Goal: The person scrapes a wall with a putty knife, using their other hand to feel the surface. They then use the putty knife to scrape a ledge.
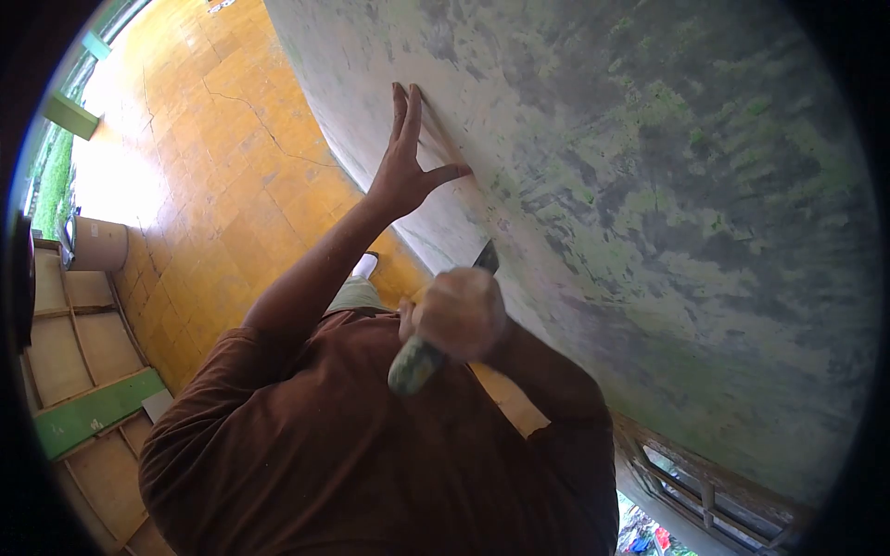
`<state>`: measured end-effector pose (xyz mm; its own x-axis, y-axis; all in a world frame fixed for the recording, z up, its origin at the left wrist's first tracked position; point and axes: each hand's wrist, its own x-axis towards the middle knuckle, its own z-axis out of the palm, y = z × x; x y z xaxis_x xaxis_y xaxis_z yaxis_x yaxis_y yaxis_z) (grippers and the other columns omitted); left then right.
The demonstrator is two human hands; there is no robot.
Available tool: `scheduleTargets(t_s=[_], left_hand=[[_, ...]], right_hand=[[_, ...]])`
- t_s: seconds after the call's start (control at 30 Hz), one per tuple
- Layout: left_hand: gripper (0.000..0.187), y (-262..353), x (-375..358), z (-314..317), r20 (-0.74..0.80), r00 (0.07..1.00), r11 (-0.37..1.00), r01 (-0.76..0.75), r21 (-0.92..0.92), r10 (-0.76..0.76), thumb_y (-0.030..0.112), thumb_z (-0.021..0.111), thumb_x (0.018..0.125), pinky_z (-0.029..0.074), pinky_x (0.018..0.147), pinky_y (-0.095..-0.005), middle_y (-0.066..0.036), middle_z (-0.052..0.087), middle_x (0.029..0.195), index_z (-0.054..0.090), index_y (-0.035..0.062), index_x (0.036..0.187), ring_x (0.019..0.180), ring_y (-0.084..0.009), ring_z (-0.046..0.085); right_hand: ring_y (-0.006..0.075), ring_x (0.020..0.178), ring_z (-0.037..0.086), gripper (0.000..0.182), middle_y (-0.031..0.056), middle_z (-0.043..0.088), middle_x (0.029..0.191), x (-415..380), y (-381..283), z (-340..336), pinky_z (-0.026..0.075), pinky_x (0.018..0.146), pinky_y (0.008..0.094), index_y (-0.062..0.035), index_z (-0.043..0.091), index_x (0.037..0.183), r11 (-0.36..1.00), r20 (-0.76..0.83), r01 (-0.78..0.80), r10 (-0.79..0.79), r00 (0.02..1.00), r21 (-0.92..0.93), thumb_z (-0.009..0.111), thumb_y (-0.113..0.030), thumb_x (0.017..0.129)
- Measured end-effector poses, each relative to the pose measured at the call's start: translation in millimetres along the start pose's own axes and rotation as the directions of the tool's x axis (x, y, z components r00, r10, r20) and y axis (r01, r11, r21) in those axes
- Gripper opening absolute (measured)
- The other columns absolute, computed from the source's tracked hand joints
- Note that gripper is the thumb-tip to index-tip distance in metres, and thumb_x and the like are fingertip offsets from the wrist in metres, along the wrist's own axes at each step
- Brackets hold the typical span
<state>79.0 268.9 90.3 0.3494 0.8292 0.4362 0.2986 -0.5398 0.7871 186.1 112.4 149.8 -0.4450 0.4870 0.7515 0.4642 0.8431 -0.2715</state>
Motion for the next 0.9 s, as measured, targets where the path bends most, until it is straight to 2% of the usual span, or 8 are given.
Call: scheduleTargets(t_s=[0.07,0.13,0.2,0.47,0.57,0.7,0.8,0.9], left_hand=[[0.122,1.2,-0.3,1.0,0.011,0.999,1.0,0.03,-0.006,-0.03,0.037,0.083,0.068,0.024,0.113,-0.0465,-0.028,-0.01,0.153,-0.004,0.0073,0.15,0.143,-0.0391,0.002],[0.122,0.8,0.2,2.3,0.0,1.0,1.0,0.012,-0.005,-0.012,0.036,0.083,0.068,0.024,0.113,-0.0466,-0.028,-0.01,0.152,-0.004,0.0077,0.15,0.143,-0.0391,0.002],[0.122,-0.7,-0.6,0.4,-0.002,1.0,1.0,0.0,0.003,0.0,0.035,0.083,0.068,0.025,0.112,-0.0466,-0.028,-0.011,0.152,-0.004,0.0081,0.15,0.143,-0.0392,0.002],[0.121,-2.3,-0.5,2.1,-0.001,1.0,0.997,0.0,-0.076,-0.001,0.043,0.081,0.068,0.02,0.113,-0.0518,-0.03,-0.009,0.152,0.0,0.007,0.15,0.141,-0.0466,-0.003],[0.121,-3.6,-1.0,3.6,-0.009,1.0,0.996,-0.014,-0.083,0.014,0.043,0.081,0.068,0.02,0.113,-0.0513,-0.03,-0.009,0.152,0.0,0.0074,0.15,0.141,-0.0465,-0.003],[0.123,0.5,-2.1,-0.8,0.009,1.0,1.0,0.013,-0.017,-0.013,0.038,0.083,0.069,0.022,0.113,-0.0462,-0.028,-0.011,0.152,-0.004,0.007,0.15,0.143,-0.0389,0.001],[0.123,0.0,-1.3,3.9,0.021,0.999,0.999,0.027,-0.034,-0.026,0.038,0.083,0.069,0.022,0.113,-0.046,-0.028,-0.011,0.153,-0.004,0.0069,0.15,0.143,-0.0389,0.001],[0.123,-2.1,-0.5,2.3,-0.002,1.0,1.0,0.002,0.0,-0.002,0.038,0.082,0.069,0.023,0.113,-0.0463,-0.028,-0.011,0.153,-0.005,0.007,0.15,0.143,-0.0391,0.002]], right_hand=[[0.0182,0.043,0.047,0.026,0.0015,0.04,0.055,-5.8,22.8,-2.4,0.036,0.039,0.0343,-0.0125,0.048,0.06,0.978,0.104,-0.191,0.199,0.974,-0.088,0.072,-0.008,0.069],[0.0199,0.046,0.048,0.023,0.0022,0.043,0.056,-1.9,-0.6,-1.6,0.037,0.041,0.033,-0.0139,0.05,0.062,0.993,0.099,-0.018,0.03,0.995,-0.118,0.071,-0.009,0.067],[0.0202,0.046,0.048,0.021,0.0022,0.044,0.057,-2.0,-13.5,2.6,0.038,0.042,0.0329,-0.0138,0.051,0.064,0.994,-0.018,-0.018,0.016,1.0,-0.111,0.072,-0.009,0.067],[0.0208,0.045,0.049,0.026,0.0029,0.043,0.053,0.3,0.1,-6.4,0.038,0.041,0.0354,-0.0124,0.047,0.062,1.0,0.044,-0.004,0.005,0.999,-0.005,0.072,-0.007,0.068],[0.0174,0.041,0.043,0.032,0.0017,0.036,0.052,-12.1,25.0,-1.3,0.033,0.037,0.0327,-0.0122,0.041,0.058,0.964,-0.096,-0.264,0.265,0.96,0.017,0.07,-0.003,0.066],[0.0195,0.04,0.043,0.032,0.0025,0.035,0.051,1.1,-10.9,-6.1,0.032,0.037,0.0334,-0.0117,0.042,0.059,1.0,-0.016,0.025,-0.025,1.0,0.007,0.071,-0.002,0.065],[0.0166,0.041,0.041,0.032,0.0004,0.032,0.051,-8.9,22.5,-3.1,0.031,0.037,0.0314,-0.0124,0.041,0.058,0.99,-0.047,-0.086,0.081,0.996,-0.114,0.071,-0.001,0.062],[0.0182,0.04,0.041,0.032,0.0015,0.036,0.052,3.2,0.9,-5.5,0.031,0.036,0.0318,-0.0114,0.041,0.06,1.0,-0.02,0.015,-0.015,1.0,-0.006,0.069,0.003,0.062]])
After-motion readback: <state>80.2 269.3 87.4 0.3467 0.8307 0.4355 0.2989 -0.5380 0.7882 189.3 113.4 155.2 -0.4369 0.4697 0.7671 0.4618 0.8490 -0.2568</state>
